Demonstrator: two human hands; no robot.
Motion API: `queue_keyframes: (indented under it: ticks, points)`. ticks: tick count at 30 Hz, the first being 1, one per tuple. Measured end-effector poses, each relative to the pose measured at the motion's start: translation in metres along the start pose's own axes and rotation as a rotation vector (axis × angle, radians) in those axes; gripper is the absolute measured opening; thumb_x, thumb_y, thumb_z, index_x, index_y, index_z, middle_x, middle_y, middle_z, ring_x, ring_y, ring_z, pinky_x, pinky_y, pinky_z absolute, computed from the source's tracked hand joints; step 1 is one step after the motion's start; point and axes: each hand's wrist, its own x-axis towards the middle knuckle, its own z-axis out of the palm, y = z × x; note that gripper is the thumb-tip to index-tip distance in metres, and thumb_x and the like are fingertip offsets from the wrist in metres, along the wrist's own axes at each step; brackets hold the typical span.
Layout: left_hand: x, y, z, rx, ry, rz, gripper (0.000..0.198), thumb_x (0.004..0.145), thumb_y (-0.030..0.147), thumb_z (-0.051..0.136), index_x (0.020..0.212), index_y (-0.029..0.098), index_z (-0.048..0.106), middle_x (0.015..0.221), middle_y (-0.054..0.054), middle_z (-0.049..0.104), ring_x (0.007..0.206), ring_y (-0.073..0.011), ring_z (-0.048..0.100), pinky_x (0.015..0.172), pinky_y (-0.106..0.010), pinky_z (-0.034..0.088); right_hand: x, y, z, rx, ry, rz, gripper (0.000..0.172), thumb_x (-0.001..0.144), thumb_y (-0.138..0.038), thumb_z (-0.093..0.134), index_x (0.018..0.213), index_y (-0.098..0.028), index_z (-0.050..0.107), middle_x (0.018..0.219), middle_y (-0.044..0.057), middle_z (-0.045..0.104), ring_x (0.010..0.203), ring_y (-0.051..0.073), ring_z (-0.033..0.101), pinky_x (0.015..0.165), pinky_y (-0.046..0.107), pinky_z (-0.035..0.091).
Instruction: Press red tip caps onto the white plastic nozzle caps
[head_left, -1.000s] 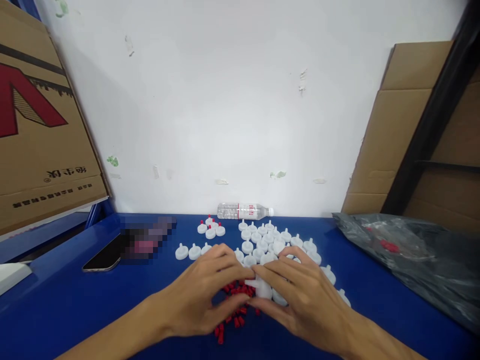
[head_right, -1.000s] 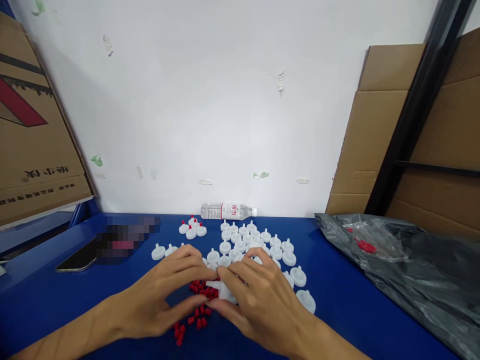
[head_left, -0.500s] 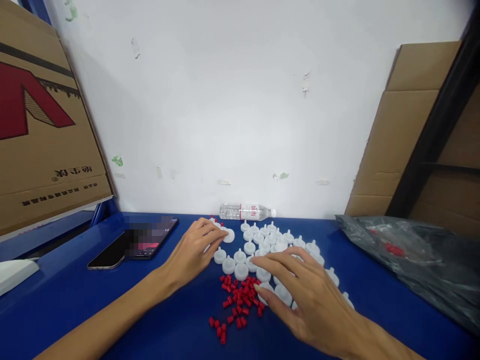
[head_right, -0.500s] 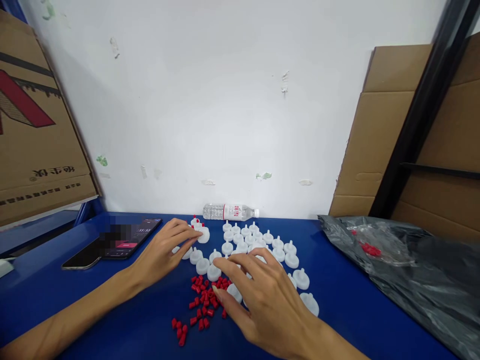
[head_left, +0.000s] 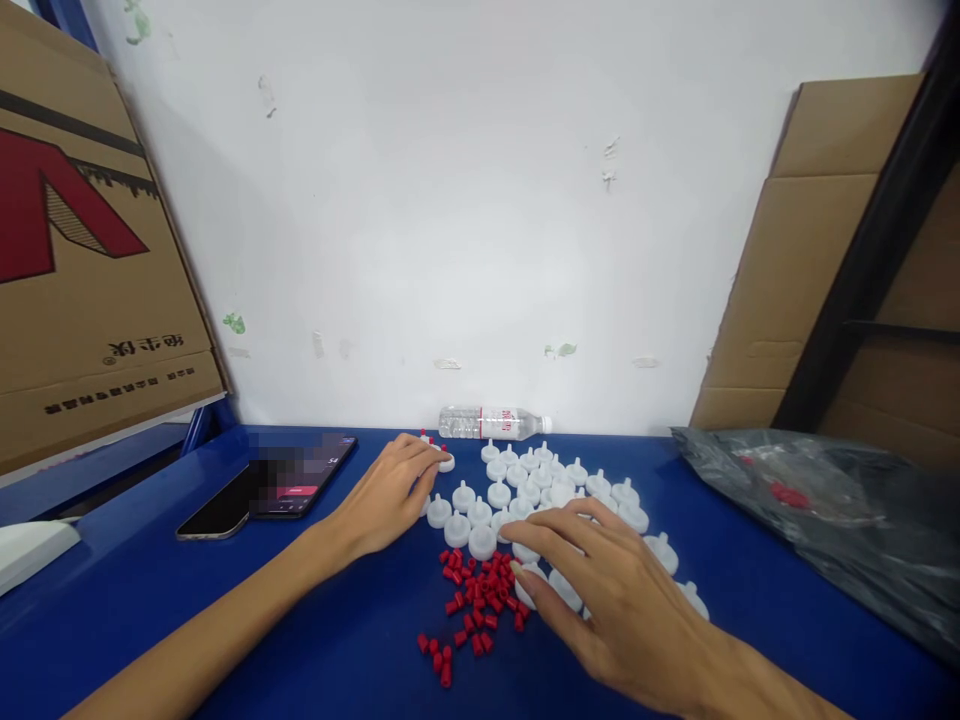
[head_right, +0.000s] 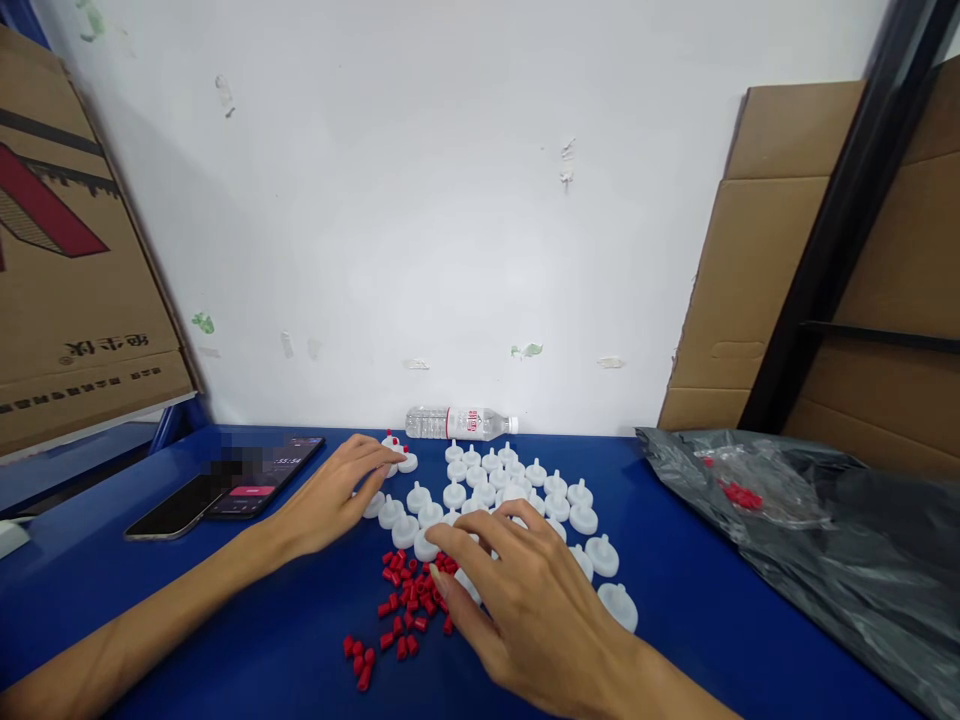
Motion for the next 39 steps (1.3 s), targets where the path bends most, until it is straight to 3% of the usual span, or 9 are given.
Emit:
queue_keyframes:
  ticks: [9, 17, 21, 26, 29, 33, 35, 39]
  points:
    - [-0.003, -0.028, 0.006, 0.058, -0.005, -0.075, 0.041, 0.109, 0.035, 0.036, 0.126, 0.017, 0.069, 0.127, -0.011, 0.072, 0.123, -0.0297, 0.061, 0.104, -0.047, 0.051, 0.001, 0.0, -0.001, 0.012, -0.01, -0.004, 0.023, 0.103, -0.019, 0.052, 0.124, -0.023, 0.061, 0.107, 0.004, 0.074, 0.091, 0.02, 0.068, 0.088, 0.038, 0.049]
    - [-0.004, -0.032, 0.01, 0.07, -0.018, -0.057, 0.041, 0.11, 0.033, 0.035, 0.115, 0.019, 0.073, 0.117, -0.009, 0.076, 0.111, -0.0266, 0.067, 0.1, -0.042, 0.053, 0.0, -0.001, -0.001, 0.017, -0.016, -0.005, 0.019, 0.104, -0.02, 0.051, 0.119, -0.022, 0.063, 0.103, 0.003, 0.074, 0.088, 0.018, 0.069, 0.086, 0.036, 0.049]
    - [-0.001, -0.029, 0.005, 0.073, 0.058, -0.026, 0.034, 0.108, 0.031, 0.042, 0.115, 0.019, 0.074, 0.114, -0.009, 0.076, 0.108, -0.0274, 0.068, 0.095, -0.042, 0.053, 0.001, -0.001, -0.001, 0.013, -0.006, -0.014, 0.018, 0.103, -0.018, 0.051, 0.116, -0.022, 0.063, 0.101, 0.003, 0.074, 0.086, 0.018, 0.07, 0.088, 0.037, 0.049]
    - [0.001, -0.008, -0.011, 0.064, 0.226, 0.078, 0.023, 0.106, 0.026, 0.051, 0.115, 0.02, 0.071, 0.109, -0.009, 0.076, 0.103, -0.0248, 0.065, 0.091, -0.041, 0.05, -0.002, 0.0, 0.0, -0.021, 0.009, 0.02, 0.025, 0.103, -0.021, 0.052, 0.126, -0.022, 0.061, 0.107, 0.004, 0.075, 0.089, 0.019, 0.071, 0.088, 0.038, 0.051]
    - [-0.004, 0.017, -0.017, 0.066, 0.345, 0.28, 0.015, 0.102, 0.018, 0.06, 0.114, 0.022, 0.069, 0.099, -0.005, 0.077, 0.093, -0.021, 0.064, 0.084, -0.036, 0.047, -0.005, 0.0, 0.002, -0.08, -0.012, 0.081, 0.037, 0.104, -0.029, 0.052, 0.141, -0.023, 0.052, 0.12, 0.007, 0.073, 0.099, 0.022, 0.071, 0.092, 0.041, 0.052]
    - [-0.012, 0.053, -0.016, 0.035, 0.314, 0.538, 0.018, 0.102, 0.01, 0.056, 0.116, 0.018, 0.065, 0.097, -0.006, 0.076, 0.091, -0.0199, 0.064, 0.079, -0.035, 0.044, -0.009, 0.0, 0.006, -0.129, -0.044, 0.127, 0.06, 0.103, -0.043, 0.056, 0.155, -0.023, 0.035, 0.135, 0.01, 0.067, 0.117, 0.026, 0.067, 0.102, 0.048, 0.05]
    - [-0.013, 0.064, -0.014, 0.032, 0.272, 0.58, 0.011, 0.103, 0.014, 0.059, 0.113, 0.016, 0.064, 0.093, -0.005, 0.075, 0.089, -0.0191, 0.065, 0.074, -0.034, 0.043, -0.008, -0.002, 0.007, -0.081, -0.041, 0.109, 0.049, 0.102, -0.04, 0.058, 0.147, -0.024, 0.045, 0.129, 0.008, 0.07, 0.111, 0.025, 0.069, 0.097, 0.044, 0.051]
    - [-0.01, 0.068, -0.008, 0.124, 0.254, 0.598, 0.012, 0.107, 0.026, 0.055, 0.103, 0.017, 0.061, 0.086, -0.004, 0.07, 0.079, -0.0177, 0.06, 0.067, -0.032, 0.04, -0.003, -0.006, 0.006, 0.021, 0.002, 0.02, 0.012, 0.103, -0.03, 0.058, 0.112, -0.023, 0.063, 0.095, 0.001, 0.075, 0.079, 0.018, 0.07, 0.075, 0.034, 0.05]
